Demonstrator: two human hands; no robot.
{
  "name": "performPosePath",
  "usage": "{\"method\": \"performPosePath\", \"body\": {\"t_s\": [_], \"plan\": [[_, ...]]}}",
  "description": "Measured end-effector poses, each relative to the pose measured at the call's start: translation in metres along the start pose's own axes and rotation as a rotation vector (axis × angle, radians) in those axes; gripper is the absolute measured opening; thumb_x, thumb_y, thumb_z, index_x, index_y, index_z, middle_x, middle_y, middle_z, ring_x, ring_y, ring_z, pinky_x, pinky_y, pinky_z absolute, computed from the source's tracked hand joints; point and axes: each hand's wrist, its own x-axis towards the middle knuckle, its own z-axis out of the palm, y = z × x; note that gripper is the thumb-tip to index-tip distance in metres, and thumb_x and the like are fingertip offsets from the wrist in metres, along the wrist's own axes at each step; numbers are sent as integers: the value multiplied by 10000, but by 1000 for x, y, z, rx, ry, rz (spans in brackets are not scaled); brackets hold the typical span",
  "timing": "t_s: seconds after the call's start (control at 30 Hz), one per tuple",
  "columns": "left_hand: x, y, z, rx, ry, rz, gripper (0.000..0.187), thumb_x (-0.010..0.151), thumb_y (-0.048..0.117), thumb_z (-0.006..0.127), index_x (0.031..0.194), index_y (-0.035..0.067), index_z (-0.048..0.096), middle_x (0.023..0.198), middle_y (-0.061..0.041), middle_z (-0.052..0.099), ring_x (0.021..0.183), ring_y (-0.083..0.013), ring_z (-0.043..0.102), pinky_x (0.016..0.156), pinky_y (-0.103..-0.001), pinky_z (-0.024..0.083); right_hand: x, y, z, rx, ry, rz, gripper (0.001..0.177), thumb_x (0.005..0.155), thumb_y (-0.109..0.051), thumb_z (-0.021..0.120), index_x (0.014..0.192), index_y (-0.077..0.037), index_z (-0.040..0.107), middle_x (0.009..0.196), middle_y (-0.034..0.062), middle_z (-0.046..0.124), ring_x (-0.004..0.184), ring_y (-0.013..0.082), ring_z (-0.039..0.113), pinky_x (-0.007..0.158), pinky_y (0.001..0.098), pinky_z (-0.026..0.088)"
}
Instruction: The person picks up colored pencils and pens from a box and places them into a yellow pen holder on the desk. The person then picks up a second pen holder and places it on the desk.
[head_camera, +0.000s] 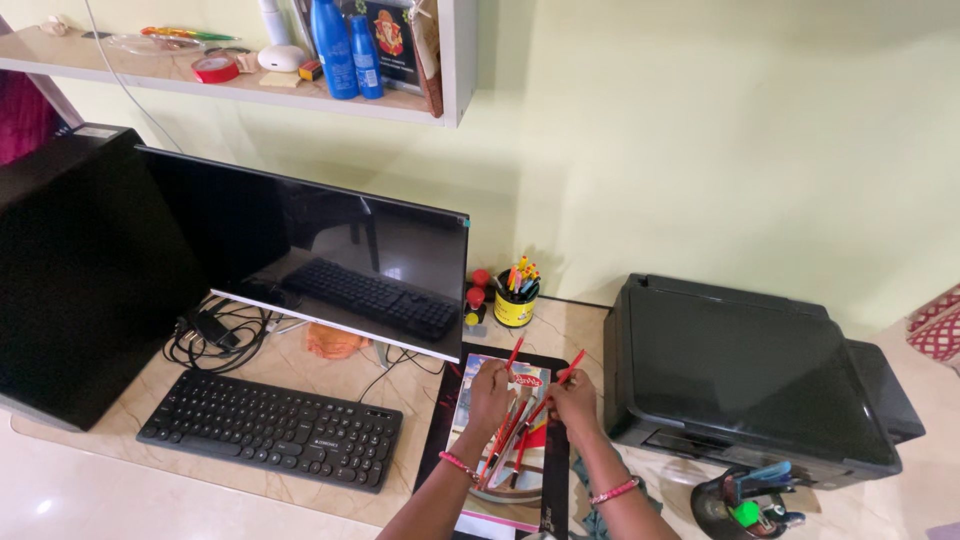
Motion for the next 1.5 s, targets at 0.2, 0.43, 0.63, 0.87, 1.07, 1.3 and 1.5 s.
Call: {"method": "performPosePath", "body": {"t_s": [0.2,0.43,0.63,0.87,1.07,1.3,1.5], "plan": [[23,46,16,305,68,257,390,1082,312,472,872,-2,567,687,-93,557,607,-180,510,592,-330,437,37,-36,-16,47,-13,-51,153,982,-187,575,1051,-54,611,812,100,728,589,145,656,493,281,518],[47,70,42,321,147,443,149,909,133,736,969,1,703,844,-91,555,696,-188,562,604,-329,471,69,-84,-21,-53,24,-357,218,1046,-222,560,1086,-31,656,852,124,715,679,152,707,594,300,585],[69,101,53,490,312,558,135,859,59,774,965,-7,724,826,-153,641,733,-266,630,667,-378,507,63,-133,-11,-105,-5,-667,154,974,-110,631,1092,-17,601,897,107,710,770,151,734,645,300,595],[102,114,62,569,360,620,109,872,12,724,977,-17,720,905,-178,717,843,-315,704,745,-391,570,76,-153,16,-222,-71,-722,120,1007,-108,602,1076,-16,637,858,92,720,748,178,729,650,309,576],[126,94,67,615,331,597,108,862,46,738,958,0,726,881,-165,730,846,-337,698,749,-430,553,88,-156,30,-307,-95,-834,123,978,-95,619,1056,-8,656,857,126,739,723,181,737,633,327,556],[144,78,72,671,347,532,163,842,93,765,981,15,730,868,-171,731,859,-360,674,750,-451,535,104,-150,38,-372,-100,-801,136,948,-78,638,1071,-27,667,921,158,746,772,257,759,631,360,574],[147,76,79,735,339,446,131,858,112,769,933,17,720,843,-173,721,858,-377,660,737,-473,515,115,-142,40,-379,-111,-792,134,950,-75,638,1071,-23,663,952,167,744,793,270,758,640,367,578]]}}
